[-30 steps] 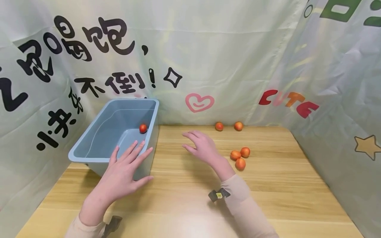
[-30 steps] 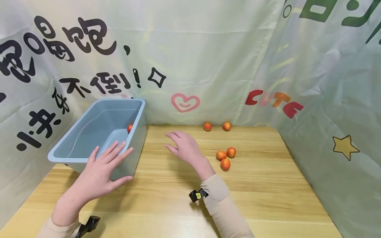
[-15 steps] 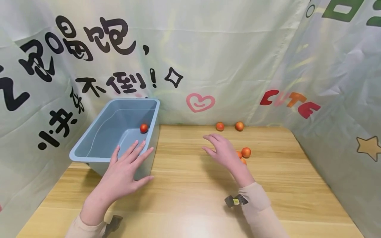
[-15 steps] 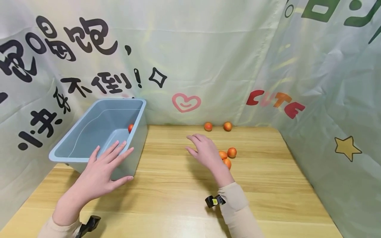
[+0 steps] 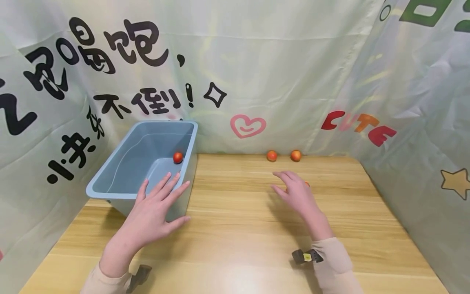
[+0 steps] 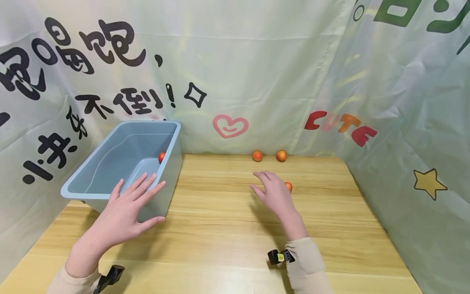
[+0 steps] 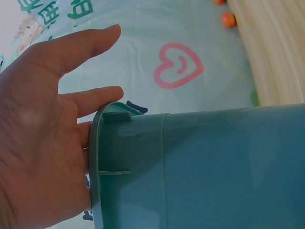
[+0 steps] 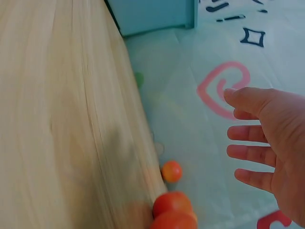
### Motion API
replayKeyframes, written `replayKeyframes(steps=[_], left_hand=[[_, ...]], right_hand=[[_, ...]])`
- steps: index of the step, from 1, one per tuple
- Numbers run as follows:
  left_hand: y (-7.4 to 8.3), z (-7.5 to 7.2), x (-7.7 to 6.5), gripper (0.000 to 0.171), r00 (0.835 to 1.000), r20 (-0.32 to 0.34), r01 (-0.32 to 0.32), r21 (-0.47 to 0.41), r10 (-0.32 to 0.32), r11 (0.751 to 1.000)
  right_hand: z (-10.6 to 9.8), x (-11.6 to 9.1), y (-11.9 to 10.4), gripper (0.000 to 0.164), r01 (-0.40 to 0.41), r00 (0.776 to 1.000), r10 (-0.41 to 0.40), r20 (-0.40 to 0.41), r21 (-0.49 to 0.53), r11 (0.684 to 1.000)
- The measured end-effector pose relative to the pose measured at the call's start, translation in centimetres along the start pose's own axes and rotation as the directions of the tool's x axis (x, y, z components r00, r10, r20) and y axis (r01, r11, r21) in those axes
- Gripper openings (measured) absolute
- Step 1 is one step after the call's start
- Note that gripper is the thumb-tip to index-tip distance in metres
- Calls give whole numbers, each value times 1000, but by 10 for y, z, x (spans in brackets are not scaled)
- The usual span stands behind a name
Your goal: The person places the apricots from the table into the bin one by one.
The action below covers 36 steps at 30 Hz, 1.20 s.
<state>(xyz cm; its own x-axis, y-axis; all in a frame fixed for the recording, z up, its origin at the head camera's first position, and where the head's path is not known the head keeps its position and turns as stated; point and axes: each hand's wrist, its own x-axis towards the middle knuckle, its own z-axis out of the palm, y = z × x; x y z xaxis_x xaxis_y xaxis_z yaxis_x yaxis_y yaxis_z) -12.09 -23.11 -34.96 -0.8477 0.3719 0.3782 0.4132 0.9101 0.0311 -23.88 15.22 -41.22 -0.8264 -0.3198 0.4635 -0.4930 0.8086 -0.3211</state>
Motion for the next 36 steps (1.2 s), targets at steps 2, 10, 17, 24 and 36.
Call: replayKeyframes(steps=[2,10,17,24,36], left_hand=[[0,0,0,84,1000,5,4,-2,-4,1000],[0,0,0,84,1000,-1,-2,3,2,1000],[0,-1,0,84,1000,0,0,0,0,1000],[-1,0,0,85,1000,-9,-1,2,1,1000],[0,1,-1,84,1000,2,-1,0,1,1000]], right_hand=[[-2,-4,4,44,-24,1000,24,-5,12,1000],[-10,-18,20,43,-104,994,106,-31,53,993],[-18,-29,29,48,-215,976,212,46,79,973],[-21,-34,35,47,-270,961,264,86,70,960],[-17,-45,45,38,-329,928,323,183,1,944]])
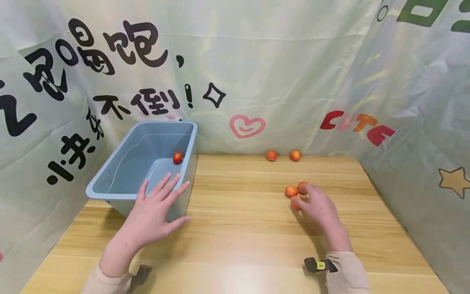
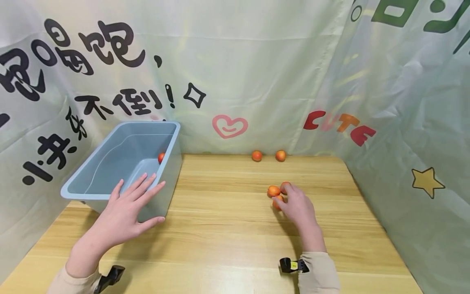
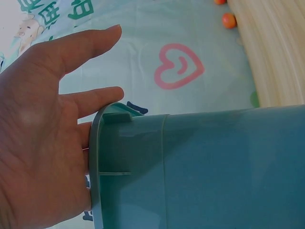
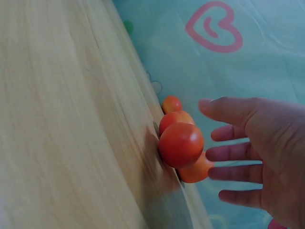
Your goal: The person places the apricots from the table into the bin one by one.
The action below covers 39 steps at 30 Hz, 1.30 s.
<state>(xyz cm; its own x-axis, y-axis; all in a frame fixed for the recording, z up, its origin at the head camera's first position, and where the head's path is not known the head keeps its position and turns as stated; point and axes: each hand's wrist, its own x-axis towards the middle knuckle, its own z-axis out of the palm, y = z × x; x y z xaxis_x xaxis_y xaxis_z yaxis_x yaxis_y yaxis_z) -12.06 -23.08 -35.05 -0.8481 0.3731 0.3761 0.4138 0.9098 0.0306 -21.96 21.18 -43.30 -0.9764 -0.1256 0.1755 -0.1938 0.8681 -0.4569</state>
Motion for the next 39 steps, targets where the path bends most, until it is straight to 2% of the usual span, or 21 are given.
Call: replayKeyframes(steps=[5,10,15,24,30,39], left_hand=[[0,1,0,84,1000,-2,-3,-1,3,1000],[0,1,0,84,1000,-6,-2,0,2,1000],[0,1,0,84,1000,-10,-3,0,3,1000],[0,0,0,83,1000,-11,1,-1,-1,1000],[0,1,-1,83,1000,-12,1,0,-1,1000],[-1,2,-1,84,1000,-16,0,2,0,1000]], right_hand=[[3,2,2,39,-31,999,32,41,-23,999],[7,3,3,33,-23,998,26,60,-41,999],[9,4,2,38,-15,997,19,80,-47,999],[8,3,3,35,-12,995,18,99,-61,998],[5,3,2,33,-10,996,16,89,-68,998],[0,4,0,35,33,999,-32,18,-81,996]])
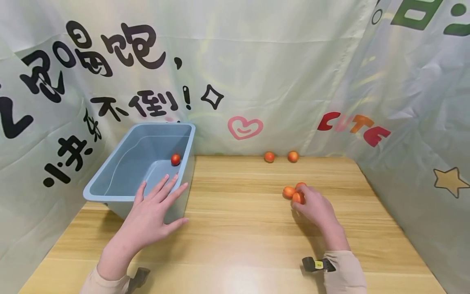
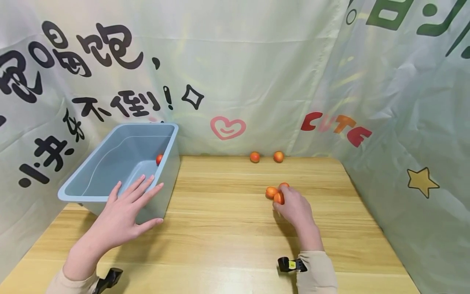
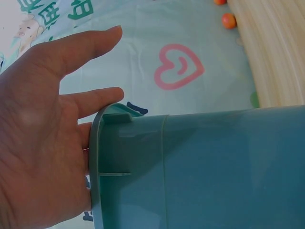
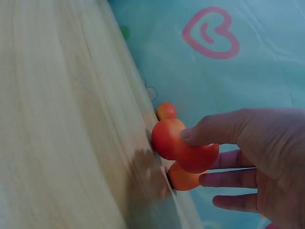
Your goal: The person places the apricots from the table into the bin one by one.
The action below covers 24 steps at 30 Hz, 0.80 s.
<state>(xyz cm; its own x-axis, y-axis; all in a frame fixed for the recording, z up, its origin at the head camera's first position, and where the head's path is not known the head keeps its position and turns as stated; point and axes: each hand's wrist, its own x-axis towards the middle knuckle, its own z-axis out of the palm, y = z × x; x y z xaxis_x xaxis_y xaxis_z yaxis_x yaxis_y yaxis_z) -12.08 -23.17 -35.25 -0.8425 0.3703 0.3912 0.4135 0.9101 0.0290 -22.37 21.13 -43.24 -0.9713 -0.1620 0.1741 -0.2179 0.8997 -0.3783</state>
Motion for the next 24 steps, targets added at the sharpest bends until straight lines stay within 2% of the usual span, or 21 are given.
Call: replayKeyframes(steps=[8,17,24], left_hand=[[0,1,0,83,1000,-10,-2,-4,2,1000],[0,-1,1,84,1000,-4,2,-6,-2,1000],[0,0,1,84,1000,-6,-2,-5,2,1000]], right_hand=[[-4,0,-9,34,21,998,-21,-60,-4,1000],[-1,8,-25,35,135,982,-139,-130,-39,990],[2,22,-40,35,238,958,-251,-138,-100,966]])
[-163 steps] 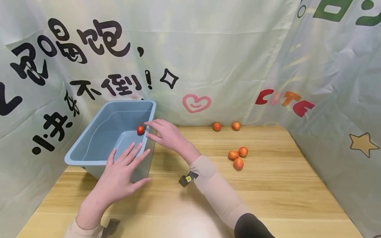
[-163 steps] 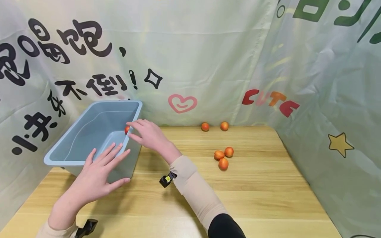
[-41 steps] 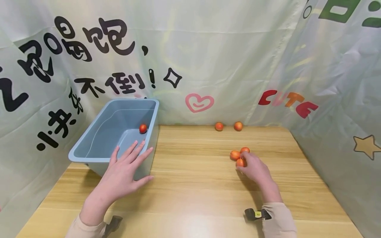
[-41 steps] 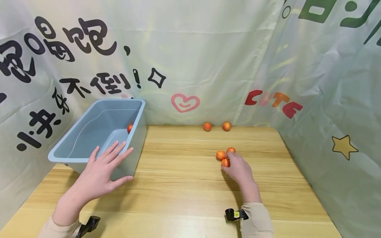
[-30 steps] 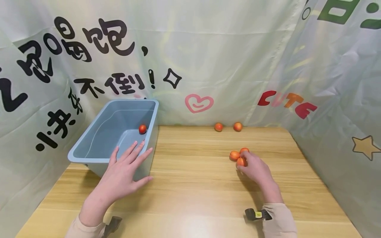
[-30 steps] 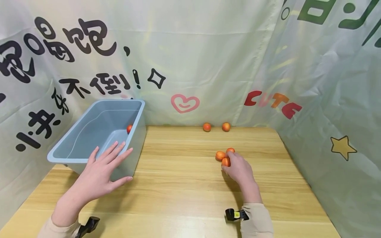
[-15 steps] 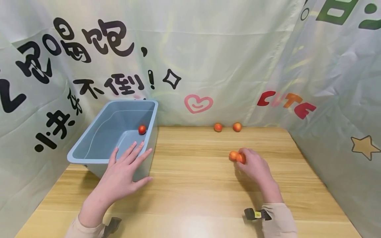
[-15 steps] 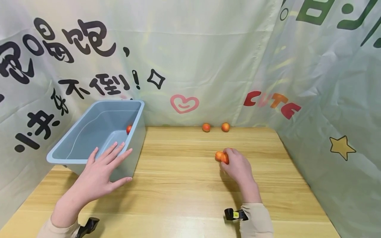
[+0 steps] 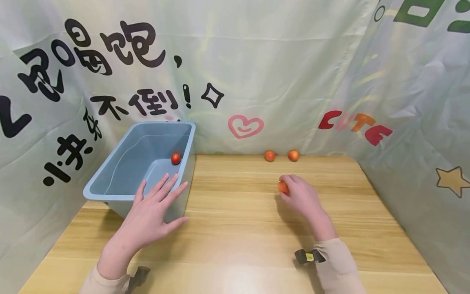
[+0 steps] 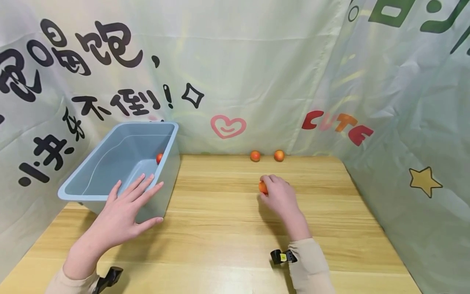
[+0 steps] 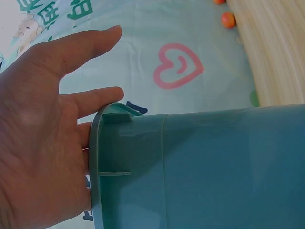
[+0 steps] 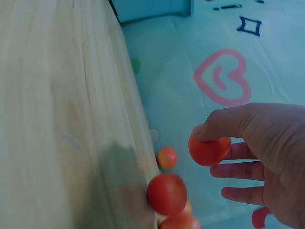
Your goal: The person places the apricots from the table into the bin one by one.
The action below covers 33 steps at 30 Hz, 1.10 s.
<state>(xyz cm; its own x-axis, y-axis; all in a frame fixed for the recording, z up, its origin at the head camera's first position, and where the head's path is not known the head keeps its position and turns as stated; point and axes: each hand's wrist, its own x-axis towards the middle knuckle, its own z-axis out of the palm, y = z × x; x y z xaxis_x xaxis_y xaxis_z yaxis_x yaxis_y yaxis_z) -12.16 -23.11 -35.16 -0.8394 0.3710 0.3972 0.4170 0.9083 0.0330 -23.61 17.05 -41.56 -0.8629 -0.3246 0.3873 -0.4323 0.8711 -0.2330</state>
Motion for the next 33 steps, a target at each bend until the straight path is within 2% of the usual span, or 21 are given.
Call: replayKeyframes(steps=[7,14,24,28,33], left_hand=[[2,2,1,84,1000,3,-6,-2,6,1000],[3,4,0,84,1000,-2,-2,-11,2,1000],[0,2,-3,83,1000,-5,13,-8,-13,1000],[-1,2,-3,83,1000,1,9,-10,-9,1000],[-1,2,-1,83,1000,1,5,-8,-5,1000]], right_hand=[[0,16,-12,36,100,995,-100,1,-61,993],[3,33,-23,38,208,978,-209,6,-111,972],[21,61,-47,39,301,953,-301,22,-119,946],[27,67,-57,41,346,938,-342,52,-131,929],[32,72,-67,43,365,930,-359,75,-115,924]])
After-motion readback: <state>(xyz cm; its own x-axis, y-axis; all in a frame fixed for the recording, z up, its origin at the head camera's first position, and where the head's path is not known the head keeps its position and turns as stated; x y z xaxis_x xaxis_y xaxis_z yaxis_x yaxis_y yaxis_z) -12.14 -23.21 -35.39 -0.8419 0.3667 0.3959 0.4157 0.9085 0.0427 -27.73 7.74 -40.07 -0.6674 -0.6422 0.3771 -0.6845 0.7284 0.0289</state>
